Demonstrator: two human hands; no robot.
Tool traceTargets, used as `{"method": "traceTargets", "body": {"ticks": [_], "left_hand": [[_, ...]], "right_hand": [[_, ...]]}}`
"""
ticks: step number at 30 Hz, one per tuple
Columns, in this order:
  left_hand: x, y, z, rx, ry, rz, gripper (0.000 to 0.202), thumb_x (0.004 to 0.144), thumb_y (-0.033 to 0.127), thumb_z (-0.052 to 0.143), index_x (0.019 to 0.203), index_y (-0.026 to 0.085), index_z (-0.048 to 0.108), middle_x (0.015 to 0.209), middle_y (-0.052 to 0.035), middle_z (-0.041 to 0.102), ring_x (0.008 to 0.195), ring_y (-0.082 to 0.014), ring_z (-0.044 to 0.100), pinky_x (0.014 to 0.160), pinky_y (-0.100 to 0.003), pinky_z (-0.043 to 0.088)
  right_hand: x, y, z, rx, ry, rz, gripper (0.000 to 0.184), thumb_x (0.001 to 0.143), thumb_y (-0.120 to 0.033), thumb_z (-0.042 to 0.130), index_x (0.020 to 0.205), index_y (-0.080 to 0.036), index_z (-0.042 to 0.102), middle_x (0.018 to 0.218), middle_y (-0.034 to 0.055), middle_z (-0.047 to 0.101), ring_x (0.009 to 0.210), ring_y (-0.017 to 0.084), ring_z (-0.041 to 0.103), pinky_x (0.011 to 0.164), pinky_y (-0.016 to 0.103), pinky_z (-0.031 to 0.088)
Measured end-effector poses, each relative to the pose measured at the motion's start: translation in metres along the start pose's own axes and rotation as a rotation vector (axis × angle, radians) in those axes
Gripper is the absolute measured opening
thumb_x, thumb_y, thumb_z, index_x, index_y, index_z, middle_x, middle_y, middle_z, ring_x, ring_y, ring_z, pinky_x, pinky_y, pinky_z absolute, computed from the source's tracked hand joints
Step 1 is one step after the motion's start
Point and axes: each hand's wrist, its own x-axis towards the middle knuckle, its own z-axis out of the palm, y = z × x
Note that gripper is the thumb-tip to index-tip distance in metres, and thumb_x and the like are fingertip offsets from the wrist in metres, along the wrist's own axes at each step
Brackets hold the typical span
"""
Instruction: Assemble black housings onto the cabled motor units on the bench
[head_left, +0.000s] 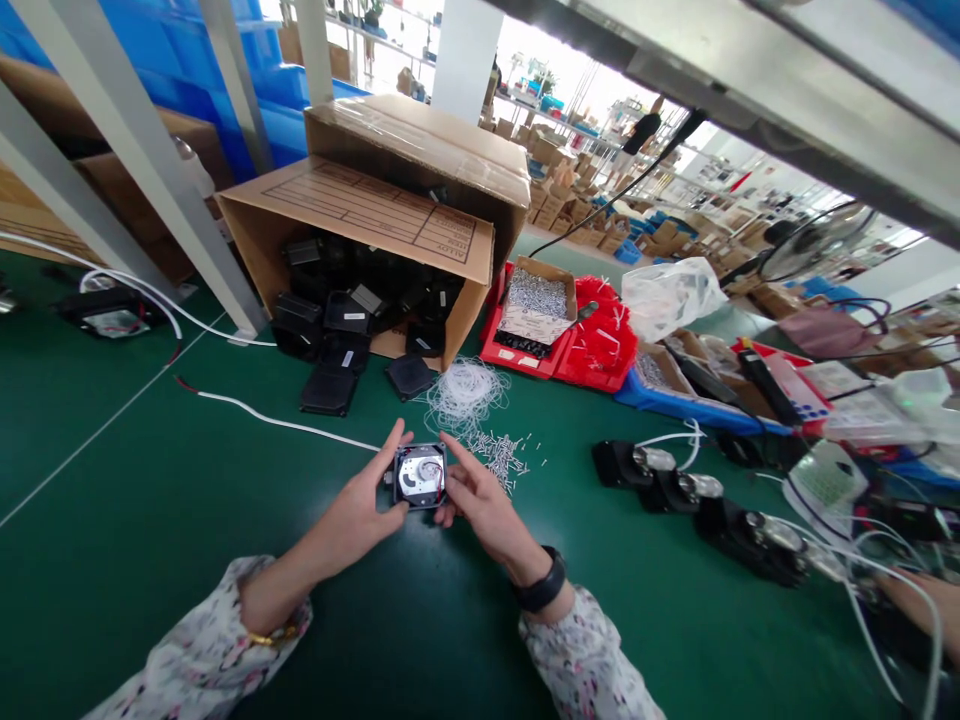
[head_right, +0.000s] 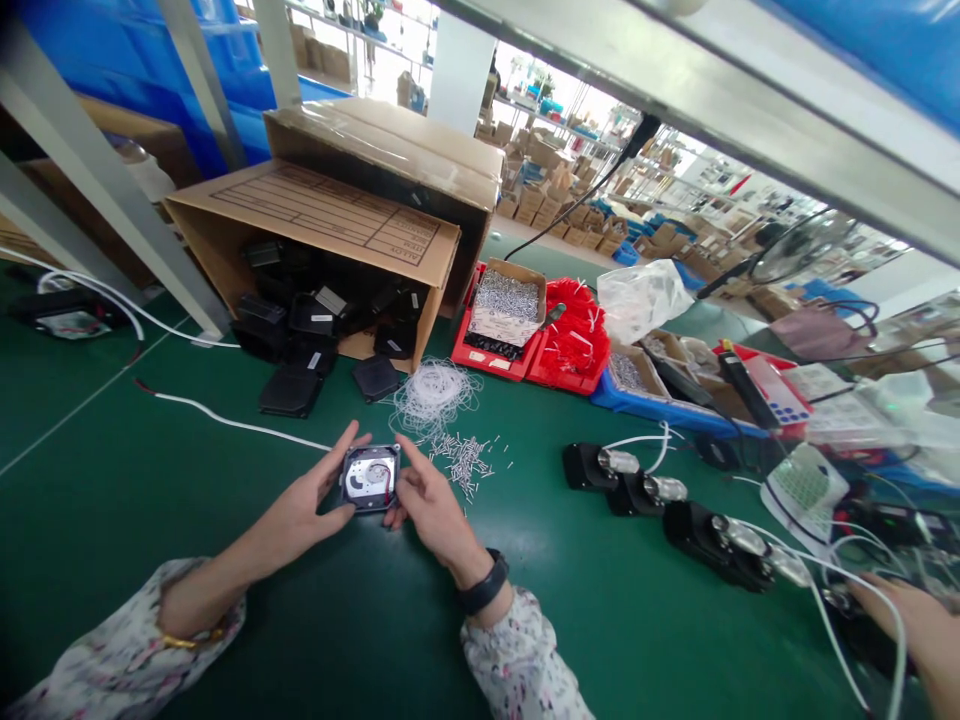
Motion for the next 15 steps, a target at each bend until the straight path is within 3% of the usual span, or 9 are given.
{"method": "traceTargets", "body": {"ticks": [5, 15], "left_hand": [[0.0015, 0.0003, 0.0021, 0.025, 0.001, 0.013, 0.086, 0.075, 0.012, 0.052, 0.144, 0.024, 0.004, 0.147, -0.0081, 0.028, 0.132, -0.0241, 0.033, 0.11, -0.044, 0.023], [0.0005, -0.0027, 0.0007, 0.037, -0.004, 0.011, 0.085, 0.076, 0.012, 0.053, 0.144, 0.025, 0.004, 0.147, -0.0081, 0.029, 0.131, -0.0247, 0.033, 0.111, -0.044, 0.023]], "right_hand": [[-0.0058, 0.0012, -0.0017, 0.078, -0.067, -0.005, 0.073, 0.076, -0.018, 0.065, 0.138, -0.031, 0.028, 0.1, 0.0039, 0.054, 0.066, 0.011, 0.058, 0.058, 0.025, 0.044], [-0.0046, 0.0057, 0.0022, 0.034, 0.009, 0.003, 0.073, 0.073, -0.012, 0.056, 0.138, -0.032, 0.029, 0.097, 0.0026, 0.054, 0.062, 0.01, 0.054, 0.052, 0.023, 0.04]]}}
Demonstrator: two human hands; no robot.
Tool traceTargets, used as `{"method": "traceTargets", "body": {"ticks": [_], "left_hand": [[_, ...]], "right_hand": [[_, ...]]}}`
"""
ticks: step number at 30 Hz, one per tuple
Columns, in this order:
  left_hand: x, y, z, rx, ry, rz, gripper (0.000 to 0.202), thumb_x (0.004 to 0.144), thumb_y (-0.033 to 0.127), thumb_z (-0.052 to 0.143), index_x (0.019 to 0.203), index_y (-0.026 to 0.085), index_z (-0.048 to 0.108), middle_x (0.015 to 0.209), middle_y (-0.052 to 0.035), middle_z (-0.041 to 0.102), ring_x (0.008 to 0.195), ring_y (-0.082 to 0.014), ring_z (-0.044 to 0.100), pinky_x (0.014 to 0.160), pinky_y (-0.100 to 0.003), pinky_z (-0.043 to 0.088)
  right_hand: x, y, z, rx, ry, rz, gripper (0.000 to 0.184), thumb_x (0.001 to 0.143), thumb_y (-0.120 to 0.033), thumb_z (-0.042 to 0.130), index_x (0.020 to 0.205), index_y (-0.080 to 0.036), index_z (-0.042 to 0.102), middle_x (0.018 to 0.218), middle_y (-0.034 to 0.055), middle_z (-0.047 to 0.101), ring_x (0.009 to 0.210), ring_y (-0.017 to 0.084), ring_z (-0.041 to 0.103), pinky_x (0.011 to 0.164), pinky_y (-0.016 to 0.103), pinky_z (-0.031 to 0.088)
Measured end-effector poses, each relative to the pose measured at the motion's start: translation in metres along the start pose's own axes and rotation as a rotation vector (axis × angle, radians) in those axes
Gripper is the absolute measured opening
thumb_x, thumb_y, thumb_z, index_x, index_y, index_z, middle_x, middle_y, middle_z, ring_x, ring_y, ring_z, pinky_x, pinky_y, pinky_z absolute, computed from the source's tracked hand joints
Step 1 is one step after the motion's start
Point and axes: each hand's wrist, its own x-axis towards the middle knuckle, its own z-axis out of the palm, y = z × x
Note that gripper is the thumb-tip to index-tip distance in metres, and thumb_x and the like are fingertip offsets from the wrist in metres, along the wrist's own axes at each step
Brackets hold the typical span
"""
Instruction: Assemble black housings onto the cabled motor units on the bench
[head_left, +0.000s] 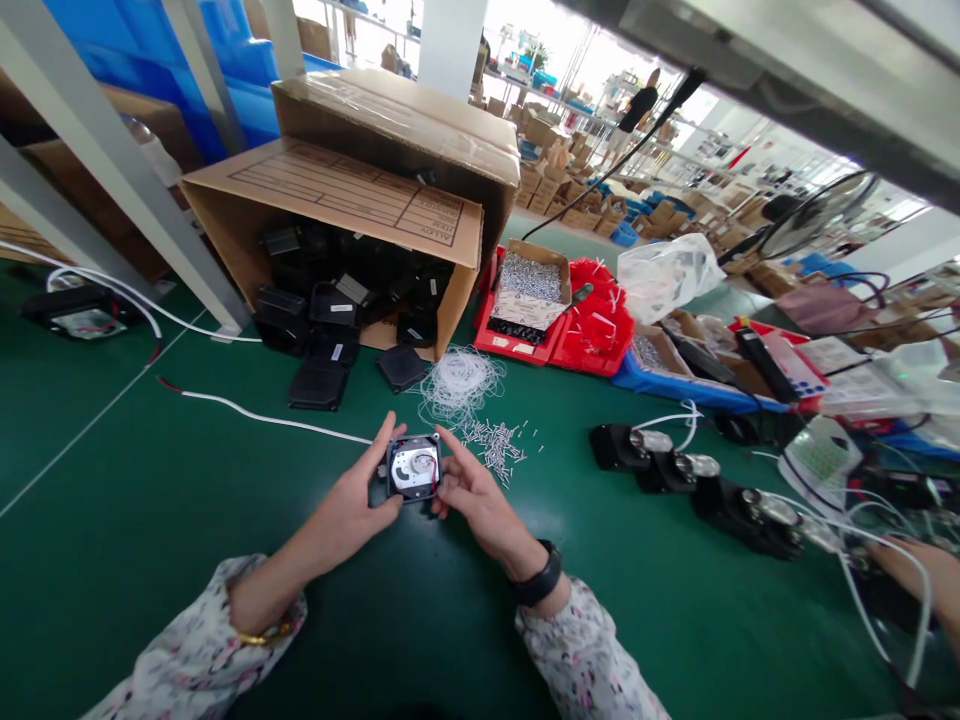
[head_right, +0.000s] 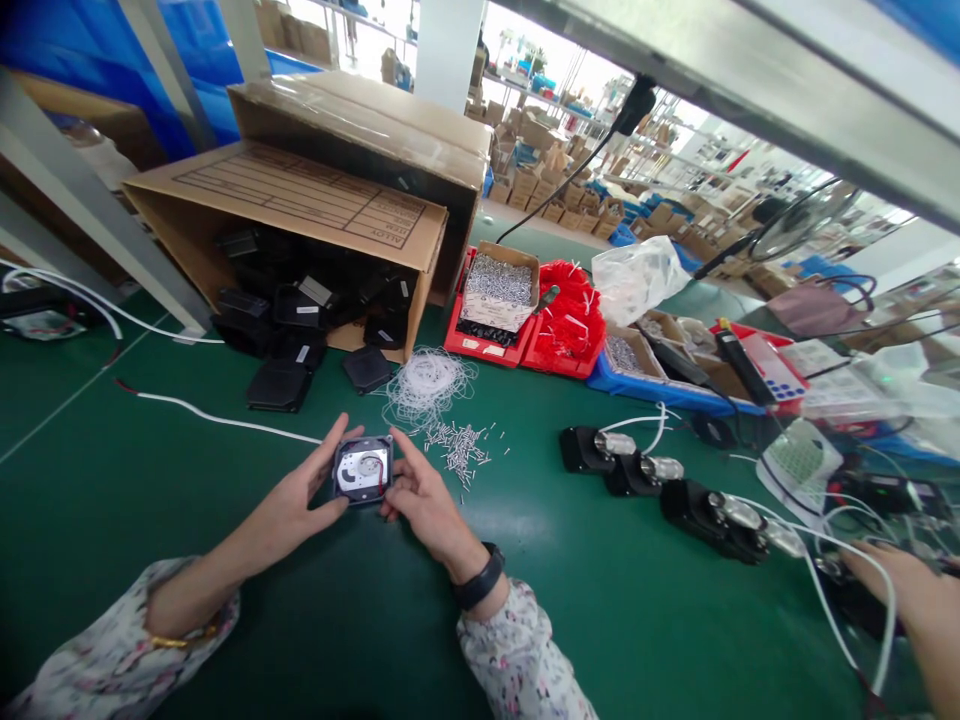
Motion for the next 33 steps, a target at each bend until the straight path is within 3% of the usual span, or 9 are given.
{"method": "traceTargets", "body": {"ticks": [4, 10, 17, 33], "left_hand": [[0.0, -0.002, 0.0, 0.002, -0.006, 0.0, 0.083, 0.078, 0.013, 0.052, 0.144, 0.026, 0.003, 0.148, -0.007, 0.028, 0.133, -0.0243, 0.031, 0.111, -0.045, 0.022], [0.001, -0.0047, 0.0002, -0.013, -0.024, 0.022, 0.083, 0.078, 0.013, 0.051, 0.144, 0.026, 0.003, 0.148, -0.0074, 0.026, 0.134, -0.0248, 0.029, 0.111, -0.044, 0.022], [-0.0007, -0.0036, -0.0009, 0.012, -0.024, 0.005, 0.082, 0.079, 0.013, 0.051, 0.144, 0.027, 0.003, 0.148, -0.0067, 0.026, 0.133, -0.0243, 0.03, 0.111, -0.044, 0.022], [-0.0009, 0.0025, -0.0007, 0.068, 0.0, 0.031, 0.08, 0.077, 0.015, 0.054, 0.144, 0.023, 0.011, 0.147, -0.0084, 0.029, 0.133, -0.0239, 0.031, 0.112, -0.043, 0.022]], "right_hand": [[-0.002, 0.0022, -0.0009, -0.013, -0.006, -0.02, 0.07, 0.076, -0.013, 0.053, 0.139, -0.033, 0.028, 0.098, 0.0025, 0.054, 0.067, 0.011, 0.053, 0.056, 0.025, 0.042], [-0.0054, -0.0026, -0.0024, 0.059, -0.049, -0.009, 0.071, 0.076, -0.011, 0.056, 0.139, -0.031, 0.029, 0.101, 0.002, 0.055, 0.092, 0.015, 0.052, 0.077, 0.03, 0.043], [-0.0046, 0.0005, 0.0008, 0.053, -0.045, -0.041, 0.065, 0.082, -0.023, 0.057, 0.139, -0.031, 0.027, 0.102, 0.0041, 0.053, 0.084, 0.016, 0.055, 0.076, 0.036, 0.048], [-0.0081, 0.0032, 0.0057, 0.03, -0.032, -0.076, 0.07, 0.081, -0.021, 0.058, 0.14, -0.032, 0.022, 0.107, 0.0039, 0.052, 0.086, 0.015, 0.053, 0.081, 0.035, 0.046]]}}
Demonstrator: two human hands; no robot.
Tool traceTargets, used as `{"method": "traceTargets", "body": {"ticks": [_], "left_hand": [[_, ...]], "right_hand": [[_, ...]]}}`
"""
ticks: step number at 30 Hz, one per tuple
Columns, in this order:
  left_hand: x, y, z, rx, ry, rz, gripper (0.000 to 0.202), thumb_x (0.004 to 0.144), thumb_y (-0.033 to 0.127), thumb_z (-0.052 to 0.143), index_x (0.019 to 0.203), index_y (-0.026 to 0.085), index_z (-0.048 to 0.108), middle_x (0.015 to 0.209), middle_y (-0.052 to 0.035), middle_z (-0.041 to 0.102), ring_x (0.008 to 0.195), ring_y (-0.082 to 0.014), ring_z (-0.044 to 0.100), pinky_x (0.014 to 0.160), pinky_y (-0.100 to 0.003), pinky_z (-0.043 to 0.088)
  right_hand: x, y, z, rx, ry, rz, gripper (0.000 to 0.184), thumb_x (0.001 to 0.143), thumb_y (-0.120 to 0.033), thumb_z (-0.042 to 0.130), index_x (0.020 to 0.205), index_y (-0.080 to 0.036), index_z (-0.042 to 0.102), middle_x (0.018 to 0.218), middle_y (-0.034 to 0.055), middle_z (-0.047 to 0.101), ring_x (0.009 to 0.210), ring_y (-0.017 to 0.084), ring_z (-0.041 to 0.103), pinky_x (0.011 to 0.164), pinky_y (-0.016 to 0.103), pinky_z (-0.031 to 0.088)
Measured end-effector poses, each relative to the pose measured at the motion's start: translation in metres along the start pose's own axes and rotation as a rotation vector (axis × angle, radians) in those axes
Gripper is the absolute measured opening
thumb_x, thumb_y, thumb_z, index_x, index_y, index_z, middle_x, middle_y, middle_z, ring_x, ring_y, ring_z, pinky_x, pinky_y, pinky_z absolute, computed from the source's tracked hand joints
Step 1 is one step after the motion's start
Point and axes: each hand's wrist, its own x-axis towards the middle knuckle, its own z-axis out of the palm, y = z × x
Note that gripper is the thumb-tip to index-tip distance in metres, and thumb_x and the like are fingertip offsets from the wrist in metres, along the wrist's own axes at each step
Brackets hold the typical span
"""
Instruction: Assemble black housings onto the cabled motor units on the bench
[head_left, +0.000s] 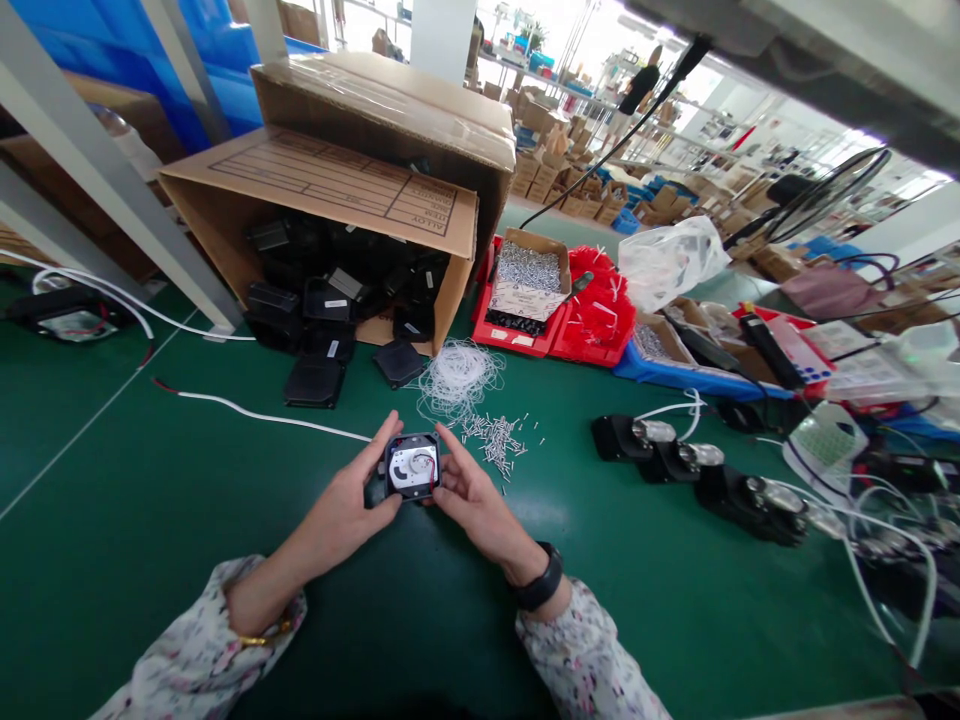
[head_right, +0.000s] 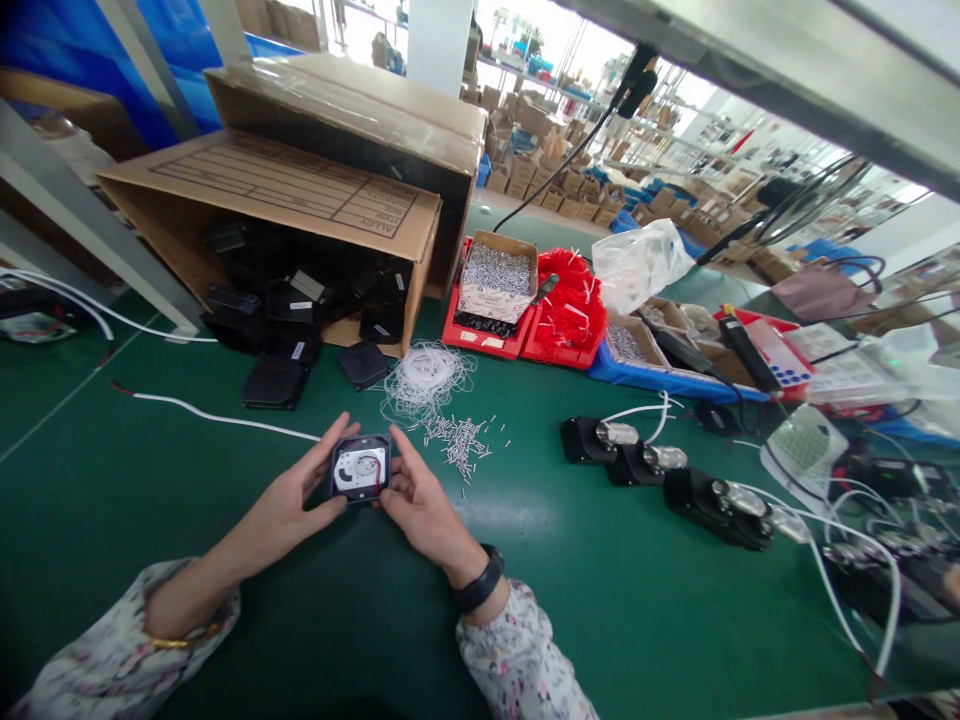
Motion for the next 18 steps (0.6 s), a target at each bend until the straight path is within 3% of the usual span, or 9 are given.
{"method": "traceTargets", "body": {"ticks": [18], "left_hand": [[-0.0013, 0.0009, 0.002, 0.029, -0.004, 0.011, 0.082, 0.078, 0.015, 0.052, 0.144, 0.023, 0.005, 0.147, -0.0096, 0.028, 0.133, -0.0238, 0.031, 0.111, -0.044, 0.021]], "right_hand": [[0.0008, 0.0017, 0.0018, 0.053, 0.025, 0.008, 0.081, 0.073, -0.018, 0.068, 0.14, -0.031, 0.023, 0.108, 0.0037, 0.054, 0.094, 0.017, 0.054, 0.091, 0.037, 0.041]]}}
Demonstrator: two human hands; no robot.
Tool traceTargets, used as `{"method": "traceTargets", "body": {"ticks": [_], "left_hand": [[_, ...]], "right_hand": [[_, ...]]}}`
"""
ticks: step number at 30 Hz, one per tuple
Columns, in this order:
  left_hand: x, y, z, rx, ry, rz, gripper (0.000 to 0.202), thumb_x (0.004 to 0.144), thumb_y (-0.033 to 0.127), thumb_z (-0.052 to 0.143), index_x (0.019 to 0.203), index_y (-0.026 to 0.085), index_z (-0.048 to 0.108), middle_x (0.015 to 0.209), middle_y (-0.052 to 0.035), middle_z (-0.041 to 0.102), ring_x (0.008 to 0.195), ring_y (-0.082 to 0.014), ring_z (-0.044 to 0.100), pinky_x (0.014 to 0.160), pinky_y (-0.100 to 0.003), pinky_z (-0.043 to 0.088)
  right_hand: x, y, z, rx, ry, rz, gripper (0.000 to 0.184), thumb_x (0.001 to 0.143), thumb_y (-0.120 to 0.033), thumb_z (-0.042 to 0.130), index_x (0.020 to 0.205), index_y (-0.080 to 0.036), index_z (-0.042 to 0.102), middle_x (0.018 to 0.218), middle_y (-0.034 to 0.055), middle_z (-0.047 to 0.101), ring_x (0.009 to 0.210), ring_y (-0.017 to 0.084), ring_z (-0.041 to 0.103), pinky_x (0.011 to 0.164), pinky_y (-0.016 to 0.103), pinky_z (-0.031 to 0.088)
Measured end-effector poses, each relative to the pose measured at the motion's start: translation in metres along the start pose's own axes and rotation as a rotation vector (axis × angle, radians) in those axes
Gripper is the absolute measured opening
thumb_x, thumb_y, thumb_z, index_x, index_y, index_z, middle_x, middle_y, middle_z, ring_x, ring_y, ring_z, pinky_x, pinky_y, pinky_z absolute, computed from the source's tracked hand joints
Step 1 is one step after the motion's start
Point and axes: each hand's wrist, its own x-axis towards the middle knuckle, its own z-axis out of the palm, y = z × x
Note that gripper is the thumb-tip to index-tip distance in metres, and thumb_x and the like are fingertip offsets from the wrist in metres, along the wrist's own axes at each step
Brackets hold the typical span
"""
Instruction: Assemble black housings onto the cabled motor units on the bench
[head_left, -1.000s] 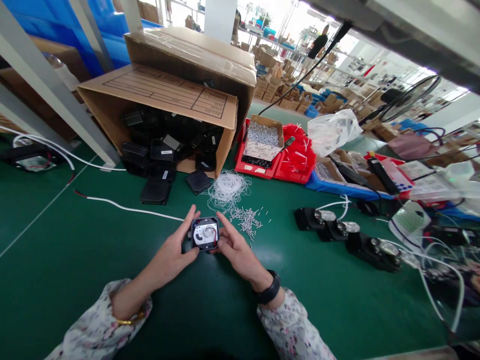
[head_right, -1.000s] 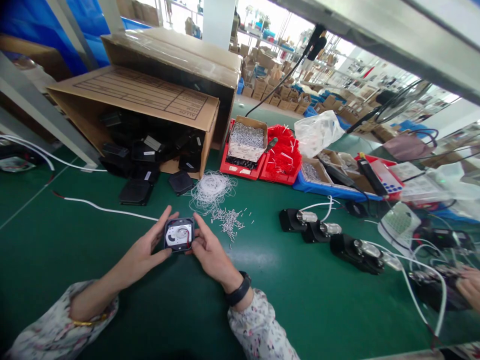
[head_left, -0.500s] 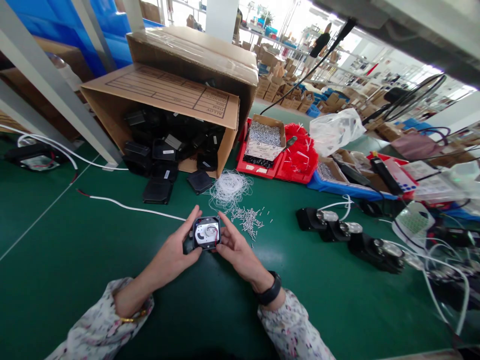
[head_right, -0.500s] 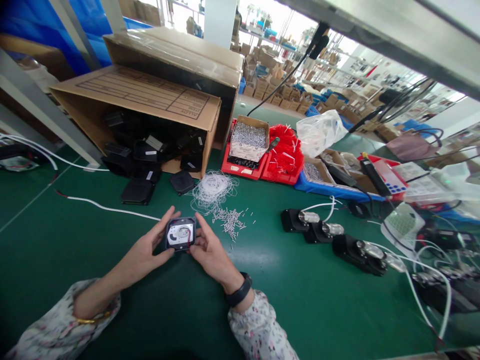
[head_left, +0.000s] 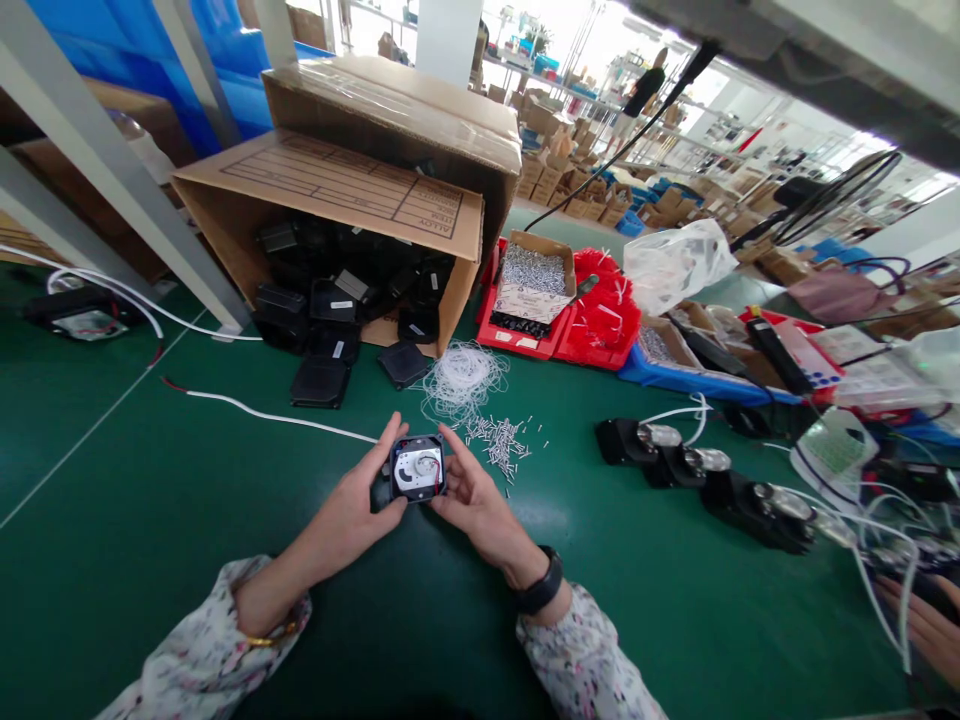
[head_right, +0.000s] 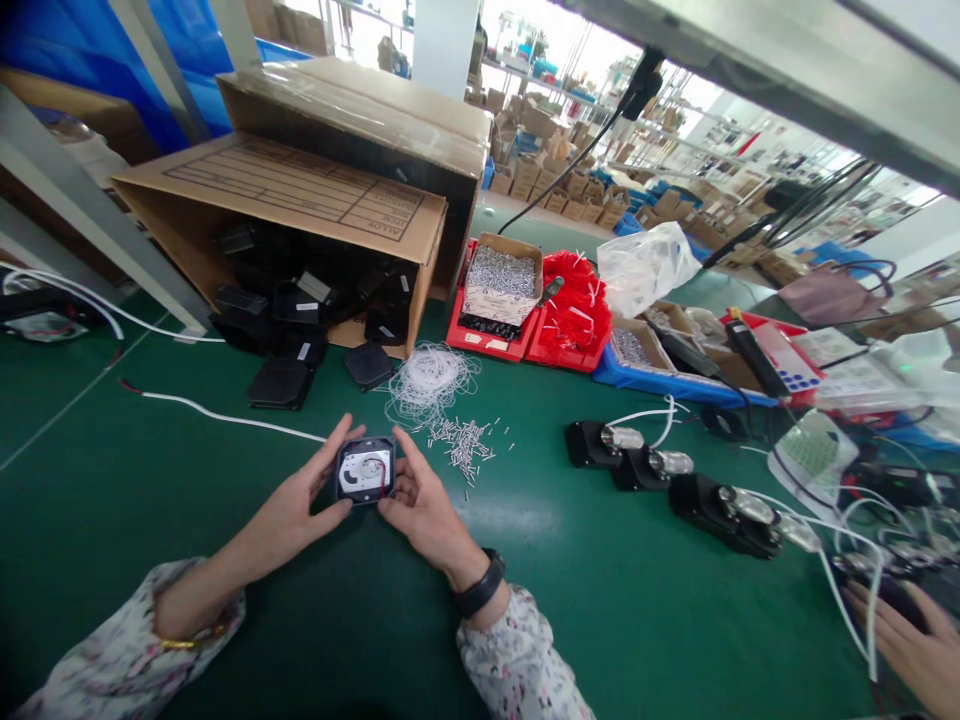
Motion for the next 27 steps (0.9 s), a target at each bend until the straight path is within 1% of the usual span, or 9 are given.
{"method": "traceTargets", "body": {"ticks": [4, 8, 12, 14, 17, 19, 21, 23, 27], "left_hand": [[-0.003, 0.0, 0.001, 0.075, 0.006, 0.017, 0.084, 0.077, 0.014, 0.052, 0.144, 0.024, 0.004, 0.148, -0.0083, 0.028, 0.134, -0.023, 0.028, 0.112, -0.043, 0.02], [-0.007, -0.009, 0.001, 0.123, 0.008, 0.067, 0.089, 0.074, 0.015, 0.058, 0.144, 0.024, 0.004, 0.148, -0.0087, 0.027, 0.135, -0.0242, 0.026, 0.112, -0.043, 0.021], [-0.009, -0.02, 0.0, 0.16, 0.044, 0.109, 0.081, 0.072, 0.016, 0.064, 0.14, 0.025, 0.021, 0.144, -0.008, 0.033, 0.132, -0.0243, 0.031, 0.111, -0.043, 0.026], [-0.009, -0.023, 0.0, 0.182, 0.044, 0.164, 0.072, 0.071, 0.016, 0.065, 0.134, 0.025, 0.031, 0.141, -0.0083, 0.038, 0.131, -0.0242, 0.033, 0.11, -0.043, 0.028], [-0.009, -0.025, -0.002, 0.193, 0.036, 0.232, 0.061, 0.07, 0.015, 0.065, 0.125, 0.026, 0.04, 0.138, -0.0083, 0.041, 0.129, -0.0247, 0.036, 0.108, -0.044, 0.03], [-0.009, -0.024, -0.003, 0.197, 0.031, 0.239, 0.057, 0.07, 0.015, 0.064, 0.122, 0.026, 0.043, 0.138, -0.0084, 0.041, 0.129, -0.025, 0.038, 0.107, -0.045, 0.032], [-0.008, -0.023, -0.004, 0.2, 0.029, 0.236, 0.056, 0.071, 0.015, 0.064, 0.122, 0.025, 0.042, 0.138, -0.0092, 0.041, 0.128, -0.0252, 0.038, 0.107, -0.045, 0.033], [-0.008, -0.023, -0.004, 0.195, 0.031, 0.236, 0.055, 0.072, 0.016, 0.064, 0.121, 0.025, 0.042, 0.137, -0.0101, 0.042, 0.128, -0.0252, 0.039, 0.106, -0.045, 0.033], [-0.008, -0.024, -0.004, 0.18, 0.027, 0.252, 0.053, 0.071, 0.016, 0.066, 0.118, 0.025, 0.042, 0.137, -0.0102, 0.042, 0.126, -0.0236, 0.041, 0.105, -0.042, 0.035]], "right_hand": [[-0.002, -0.003, 0.004, 0.009, -0.005, 0.002, 0.081, 0.073, -0.016, 0.068, 0.14, -0.03, 0.023, 0.112, 0.0042, 0.053, 0.1, 0.018, 0.053, 0.095, 0.038, 0.038], [-0.004, -0.002, 0.006, 0.02, -0.031, 0.02, 0.083, 0.074, -0.016, 0.067, 0.141, -0.031, 0.02, 0.12, 0.0053, 0.05, 0.109, 0.02, 0.05, 0.097, 0.037, 0.036], [-0.007, -0.007, -0.004, -0.023, -0.081, 0.047, 0.077, 0.077, -0.019, 0.065, 0.141, -0.031, 0.022, 0.119, 0.0052, 0.051, 0.107, 0.019, 0.051, 0.095, 0.038, 0.037], [-0.004, -0.014, -0.011, -0.102, -0.094, 0.065, 0.065, 0.081, -0.024, 0.062, 0.138, -0.03, 0.032, 0.115, 0.0052, 0.055, 0.103, 0.019, 0.053, 0.094, 0.039, 0.038], [0.008, -0.025, -0.02, -0.286, 0.002, 0.024, 0.035, 0.085, -0.035, 0.057, 0.118, -0.024, 0.057, 0.107, 0.0064, 0.061, 0.099, 0.02, 0.055, 0.089, 0.039, 0.041], [0.021, -0.032, -0.021, -0.417, 0.055, -0.018, 0.027, 0.084, -0.04, 0.057, 0.1, -0.02, 0.066, 0.097, 0.0065, 0.064, 0.091, 0.02, 0.057, 0.082, 0.037, 0.045], [0.034, -0.038, -0.021, -0.521, 0.037, -0.036, 0.024, 0.08, -0.04, 0.062, 0.088, -0.018, 0.067, 0.084, 0.0046, 0.064, 0.077, 0.017, 0.058, 0.071, 0.032, 0.047], [0.043, -0.043, -0.019, -0.571, -0.026, -0.017, 0.021, 0.078, -0.038, 0.063, 0.081, -0.017, 0.065, 0.075, 0.0022, 0.062, 0.067, 0.014, 0.056, 0.061, 0.027, 0.047], [0.048, -0.056, -0.016, -0.684, -0.133, 0.021, 0.008, 0.079, -0.024, 0.058, 0.08, -0.017, 0.062, 0.072, -0.0001, 0.06, 0.063, 0.012, 0.054, 0.056, 0.023, 0.044]]}}
